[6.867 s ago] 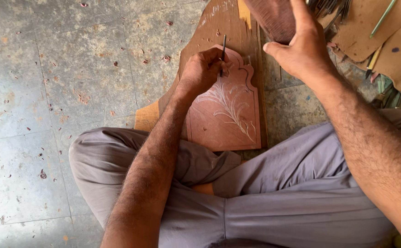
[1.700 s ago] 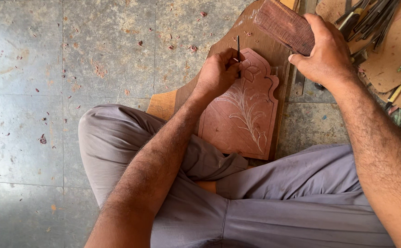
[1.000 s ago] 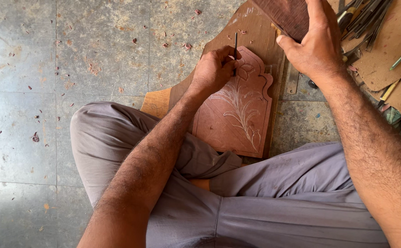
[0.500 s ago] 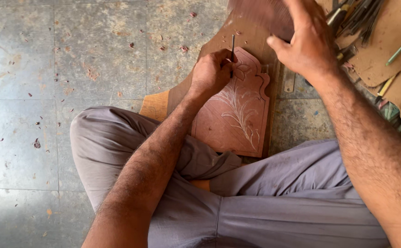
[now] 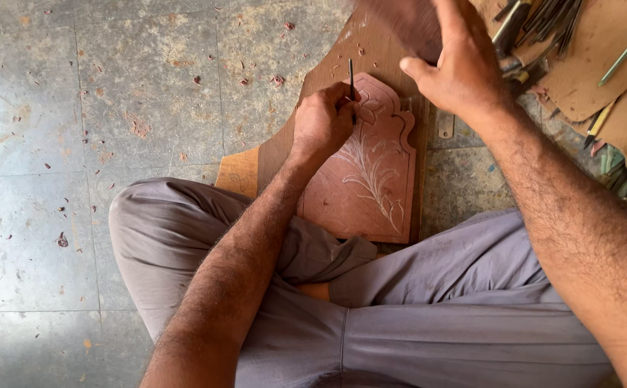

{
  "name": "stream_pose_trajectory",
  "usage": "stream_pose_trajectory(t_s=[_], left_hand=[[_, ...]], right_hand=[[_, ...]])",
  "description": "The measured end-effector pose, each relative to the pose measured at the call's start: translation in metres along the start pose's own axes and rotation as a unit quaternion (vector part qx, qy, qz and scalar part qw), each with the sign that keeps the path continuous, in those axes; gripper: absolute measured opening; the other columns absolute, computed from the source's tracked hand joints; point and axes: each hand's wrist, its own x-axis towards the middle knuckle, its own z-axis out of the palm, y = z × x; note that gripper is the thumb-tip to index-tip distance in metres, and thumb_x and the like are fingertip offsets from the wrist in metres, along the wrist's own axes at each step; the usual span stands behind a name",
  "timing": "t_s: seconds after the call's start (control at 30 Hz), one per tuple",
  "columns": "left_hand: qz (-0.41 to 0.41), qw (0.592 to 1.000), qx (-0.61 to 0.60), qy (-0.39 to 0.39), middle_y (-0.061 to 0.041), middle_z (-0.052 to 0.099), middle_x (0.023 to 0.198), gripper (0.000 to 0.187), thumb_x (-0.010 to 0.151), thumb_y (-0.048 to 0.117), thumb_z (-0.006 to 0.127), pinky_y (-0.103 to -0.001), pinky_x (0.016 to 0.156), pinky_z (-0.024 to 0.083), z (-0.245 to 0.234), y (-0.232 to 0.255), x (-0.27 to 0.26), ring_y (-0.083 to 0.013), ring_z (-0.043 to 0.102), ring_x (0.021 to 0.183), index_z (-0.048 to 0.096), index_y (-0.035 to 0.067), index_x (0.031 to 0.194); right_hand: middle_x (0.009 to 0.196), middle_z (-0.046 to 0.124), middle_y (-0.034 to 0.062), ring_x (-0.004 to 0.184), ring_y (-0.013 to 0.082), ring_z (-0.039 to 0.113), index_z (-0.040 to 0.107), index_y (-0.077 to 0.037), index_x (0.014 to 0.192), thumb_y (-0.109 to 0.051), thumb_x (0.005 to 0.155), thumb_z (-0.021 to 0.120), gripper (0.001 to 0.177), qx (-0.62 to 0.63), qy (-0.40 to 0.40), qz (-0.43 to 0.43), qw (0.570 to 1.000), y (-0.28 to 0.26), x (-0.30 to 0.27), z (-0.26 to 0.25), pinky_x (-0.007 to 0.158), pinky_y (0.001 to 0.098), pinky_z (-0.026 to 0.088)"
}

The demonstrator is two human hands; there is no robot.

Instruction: The person carves a floral pattern into a shaped wooden panel using a chisel and a wooden mallet. They tap the chisel with the mallet to remove small shavings of wood, following pre-drawn lines across the surface of the piece.

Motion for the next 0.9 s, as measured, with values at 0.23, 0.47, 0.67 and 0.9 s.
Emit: stream_pose_trajectory(t_s=[0.23, 0.47, 0.67, 0.9], left_hand=[[0.005, 1.000, 0.006, -0.006, -0.007, 0.080, 0.089, 0.012, 0.091, 0.015, 0.069, -0.035, 0.075, 0.061, -0.002, 0.003, -0.001, -0.0191, 0.079, 0.081, 0.074, 0.011, 0.101], [0.029, 0.999, 0.003, 0.024, -0.010, 0.079, 0.090, 0.013, 0.088, 0.012, 0.069, -0.037, 0.077, 0.061, 0.002, -0.003, -0.001, -0.0233, 0.078, 0.084, 0.076, 0.010, 0.099], [0.007, 1.000, 0.008, 0.012, -0.009, 0.079, 0.089, 0.012, 0.090, 0.013, 0.069, -0.036, 0.075, 0.062, 0.000, 0.003, -0.007, -0.0214, 0.078, 0.079, 0.075, 0.010, 0.100], [-0.016, 0.999, 0.032, 0.003, -0.009, 0.079, 0.084, 0.010, 0.092, 0.015, 0.070, -0.037, 0.073, 0.061, -0.001, 0.007, -0.010, -0.0226, 0.077, 0.074, 0.076, 0.011, 0.099]], right_hand=[[0.167, 0.042, 0.0178, 0.152, 0.0382, 0.039, 0.036, -0.010, 0.167, -0.011, 0.090, 0.092, 0.095, 0.022, 0.021, -0.033, 0.999, 0.000, -0.003, -0.005, 0.125, 0.0557, 0.033], [0.162, 0.047, 0.0144, 0.147, 0.0365, 0.042, 0.050, -0.020, 0.157, -0.006, 0.078, 0.092, 0.090, -0.117, -0.009, -0.043, 0.992, -0.004, -0.002, -0.005, 0.119, 0.0564, 0.036], [0.155, 0.051, 0.0132, 0.147, 0.0336, 0.045, 0.050, -0.020, 0.158, 0.000, 0.077, 0.089, 0.092, -0.185, -0.031, -0.066, 0.980, 0.008, -0.005, -0.004, 0.121, 0.0539, 0.041], [0.161, 0.048, 0.0156, 0.148, 0.0345, 0.044, 0.043, -0.019, 0.162, -0.001, 0.081, 0.089, 0.094, -0.125, -0.021, -0.080, 0.989, 0.003, -0.002, -0.004, 0.119, 0.0537, 0.039]])
